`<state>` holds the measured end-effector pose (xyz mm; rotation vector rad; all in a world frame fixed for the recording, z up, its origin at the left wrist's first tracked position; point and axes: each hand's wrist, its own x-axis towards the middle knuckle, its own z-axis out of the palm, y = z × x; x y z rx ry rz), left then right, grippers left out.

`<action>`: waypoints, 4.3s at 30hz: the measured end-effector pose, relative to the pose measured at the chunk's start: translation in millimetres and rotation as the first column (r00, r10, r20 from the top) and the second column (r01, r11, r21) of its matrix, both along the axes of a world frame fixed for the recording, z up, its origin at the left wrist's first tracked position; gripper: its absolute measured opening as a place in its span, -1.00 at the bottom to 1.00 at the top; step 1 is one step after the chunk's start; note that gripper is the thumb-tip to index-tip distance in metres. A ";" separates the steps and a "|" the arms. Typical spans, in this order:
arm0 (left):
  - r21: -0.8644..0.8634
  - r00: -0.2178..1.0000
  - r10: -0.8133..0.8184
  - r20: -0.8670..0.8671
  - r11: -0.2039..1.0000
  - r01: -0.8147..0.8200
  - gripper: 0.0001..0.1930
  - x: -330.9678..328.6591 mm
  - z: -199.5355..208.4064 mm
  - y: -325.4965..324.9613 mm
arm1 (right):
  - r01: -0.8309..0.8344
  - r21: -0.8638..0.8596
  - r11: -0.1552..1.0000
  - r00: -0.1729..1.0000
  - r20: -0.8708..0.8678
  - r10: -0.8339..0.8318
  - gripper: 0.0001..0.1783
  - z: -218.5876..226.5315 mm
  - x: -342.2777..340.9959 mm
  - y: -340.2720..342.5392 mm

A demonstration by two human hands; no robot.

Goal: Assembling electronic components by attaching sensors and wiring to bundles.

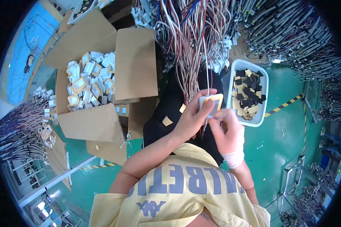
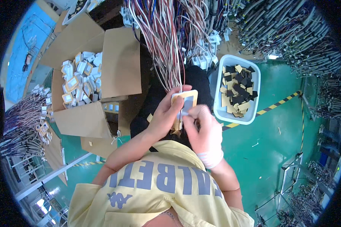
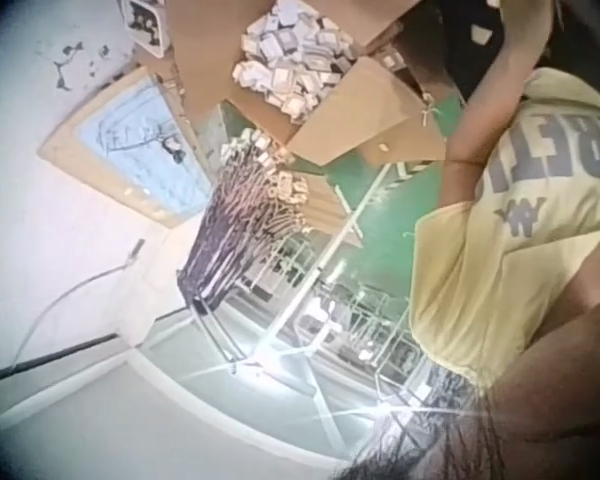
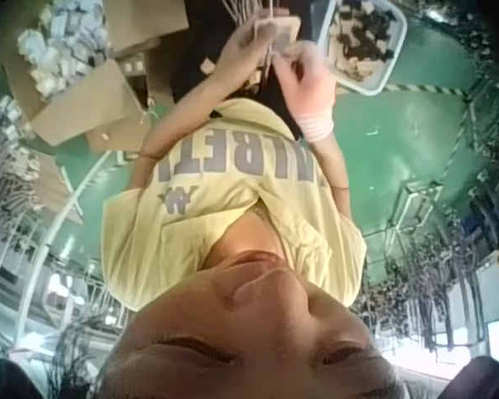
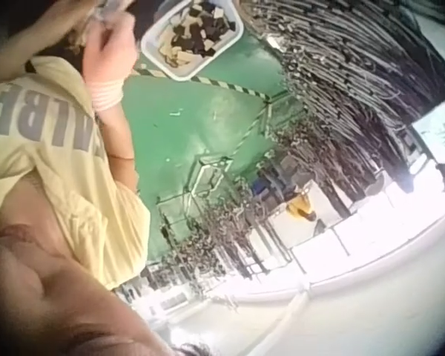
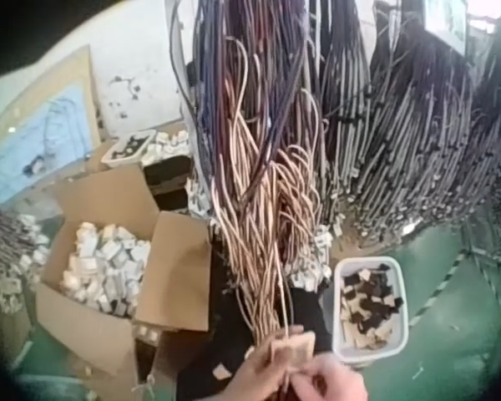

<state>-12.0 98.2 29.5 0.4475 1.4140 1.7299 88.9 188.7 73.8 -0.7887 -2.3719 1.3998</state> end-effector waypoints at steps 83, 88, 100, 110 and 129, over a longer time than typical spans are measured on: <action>0.159 0.997 0.022 0.079 0.987 -0.035 -0.27 -4.4 22.9 -35.7 | -0.364 -0.200 0.910 0.872 -0.417 0.258 -0.87 -2.6 -62.7 32.2; 0.158 0.998 0.052 0.026 0.986 -0.056 -0.26 -3.7 13.9 -35.0 | -0.291 -0.594 0.750 0.942 -0.316 0.115 -0.77 -6.0 -58.3 23.2; 0.016 0.966 0.029 0.257 0.999 -0.034 -0.26 -9.2 27.0 -38.4 | -0.650 -0.301 0.698 0.760 -0.254 0.599 -0.94 19.2 -75.7 57.3; 0.120 0.990 -0.015 -0.141 0.992 0.032 -0.28 -11.5 13.2 -39.9 | -0.302 -0.669 0.679 0.953 -0.235 0.192 -0.85 2.3 -55.5 32.4; 0.160 0.871 0.322 0.371 0.902 -0.402 -0.31 -30.5 27.8 -5.2 | -0.159 -0.886 0.435 0.917 0.030 0.397 -0.61 17.2 -33.0 7.6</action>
